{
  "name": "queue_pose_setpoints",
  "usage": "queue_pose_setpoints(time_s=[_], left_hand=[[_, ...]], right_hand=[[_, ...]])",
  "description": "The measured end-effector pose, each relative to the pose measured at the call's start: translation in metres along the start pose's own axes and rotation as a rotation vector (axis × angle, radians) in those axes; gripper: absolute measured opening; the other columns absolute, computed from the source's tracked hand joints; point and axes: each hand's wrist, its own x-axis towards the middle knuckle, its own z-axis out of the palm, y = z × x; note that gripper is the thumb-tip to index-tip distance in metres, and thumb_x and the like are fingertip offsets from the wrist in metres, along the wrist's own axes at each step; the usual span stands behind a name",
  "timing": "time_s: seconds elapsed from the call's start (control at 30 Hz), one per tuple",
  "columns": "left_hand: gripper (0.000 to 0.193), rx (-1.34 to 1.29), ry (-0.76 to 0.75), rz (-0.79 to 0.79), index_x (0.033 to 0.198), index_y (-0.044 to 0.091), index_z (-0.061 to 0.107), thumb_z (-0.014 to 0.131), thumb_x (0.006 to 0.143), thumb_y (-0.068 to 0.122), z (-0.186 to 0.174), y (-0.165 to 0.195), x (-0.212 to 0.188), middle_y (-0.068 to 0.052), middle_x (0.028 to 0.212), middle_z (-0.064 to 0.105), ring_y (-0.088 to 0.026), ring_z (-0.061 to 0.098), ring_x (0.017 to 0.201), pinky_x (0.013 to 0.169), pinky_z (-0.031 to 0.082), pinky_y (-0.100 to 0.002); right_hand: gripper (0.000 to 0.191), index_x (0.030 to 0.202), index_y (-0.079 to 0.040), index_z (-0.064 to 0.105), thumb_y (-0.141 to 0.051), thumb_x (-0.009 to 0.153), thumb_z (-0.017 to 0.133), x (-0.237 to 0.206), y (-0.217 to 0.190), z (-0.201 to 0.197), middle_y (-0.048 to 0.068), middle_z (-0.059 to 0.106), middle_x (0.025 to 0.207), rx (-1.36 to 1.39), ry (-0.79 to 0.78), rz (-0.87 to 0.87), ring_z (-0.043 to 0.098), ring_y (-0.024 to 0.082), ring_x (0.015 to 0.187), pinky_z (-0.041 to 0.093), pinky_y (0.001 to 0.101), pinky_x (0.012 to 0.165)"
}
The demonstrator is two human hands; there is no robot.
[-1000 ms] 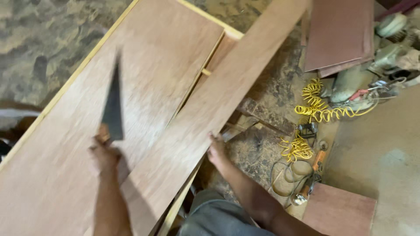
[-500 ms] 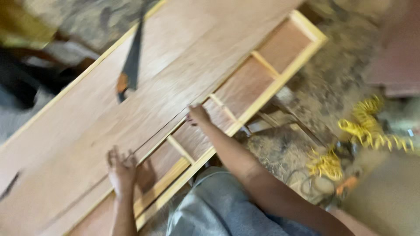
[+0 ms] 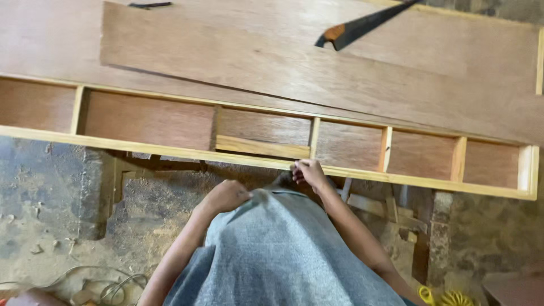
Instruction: The person saws a plywood panel resting on sawhorses using a hand saw, steadying the panel with the other hand. After cutting, the person lifts the cut strip of wood away, sets it aside, and uses a triangular square on the panel before picking up a plastic bottle.
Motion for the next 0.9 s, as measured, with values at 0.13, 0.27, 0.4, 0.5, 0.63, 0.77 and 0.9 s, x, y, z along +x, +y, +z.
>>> queue_pose_setpoints(time_s=[0.13,0.27,0.4,0.5,0.63,0.77,0.9], left_hand=[[0.058,-0.406,-0.229,0.881,0.130,0.012,0.071,0.069,0.087,0.051,-0.069,0.059,-0.118,-0.014,0.136,0.068,-0.030,0.066,0.123,0.098,0.055,-0.046],[0.035,-0.328,-0.567,1.792,0.116,0.001,0.058,0.068,0.098,0.029,-0.084,0.094,-0.221,-0.021,0.128,0.061,-0.036,0.060,0.117,0.106,0.048,-0.039],[0.013,-0.358,-0.055,1.725,0.105,0.003,0.056,0.066,0.098,0.009,-0.068,0.075,-0.301,-0.018,0.121,0.058,-0.034,0.061,0.112,0.098,0.050,-0.038],[0.007,-0.723,0.857,1.213,0.099,0.008,0.063,0.066,0.096,0.013,-0.061,0.049,-0.351,-0.012,0.110,0.062,-0.024,0.064,0.098,0.086,0.056,-0.034],[0.019,-0.840,0.688,1.476,0.092,0.004,0.061,0.071,0.096,0.020,-0.068,0.039,-0.379,-0.012,0.108,0.060,-0.019,0.062,0.095,0.083,0.056,-0.031],[0.020,-0.362,-0.138,1.889,0.095,0.004,0.060,0.068,0.097,0.022,-0.062,0.030,-0.372,-0.012,0.110,0.060,-0.021,0.062,0.098,0.086,0.055,-0.032],[0.021,-0.428,0.070,1.776,0.099,0.003,0.060,0.066,0.099,0.023,-0.028,-0.005,-0.377,-0.013,0.112,0.059,-0.023,0.061,0.101,0.089,0.053,-0.034]], right_hand=[[0.047,0.145,-0.006,0.056,-0.015,0.100,0.066,-0.034,-0.052,0.037,0.020,0.069,0.092,0.071,-0.217,-0.228,0.067,0.021,0.070,0.056,0.0341,0.058],[0.058,0.159,-0.019,0.036,-0.034,0.106,0.054,-0.069,-0.129,0.087,0.030,0.068,0.124,1.125,-0.760,-0.737,0.076,0.030,0.093,0.063,0.0362,0.076],[0.052,0.154,0.002,0.041,-0.032,0.116,0.051,-0.105,-0.126,0.149,0.028,0.070,0.122,1.038,-0.799,-0.628,0.076,0.032,0.098,0.062,0.0372,0.083],[0.059,0.149,0.004,0.052,-0.039,0.108,0.051,-0.124,-0.070,0.182,0.021,0.072,0.118,0.770,-0.559,-0.451,0.073,0.028,0.099,0.059,0.0352,0.086],[0.058,0.130,-0.002,0.061,-0.049,0.099,0.045,-0.125,-0.003,0.193,0.014,0.074,0.107,0.792,-0.545,-0.102,0.073,0.026,0.090,0.060,0.0418,0.082],[0.052,0.130,-0.001,0.063,-0.044,0.106,0.046,-0.128,0.035,0.183,0.017,0.074,0.106,0.902,-0.442,-0.164,0.073,0.027,0.091,0.060,0.0408,0.083],[0.050,0.128,0.001,0.064,-0.042,0.109,0.046,-0.140,0.051,0.175,0.018,0.074,0.106,0.849,-0.356,-0.190,0.072,0.027,0.090,0.061,0.0418,0.082]])
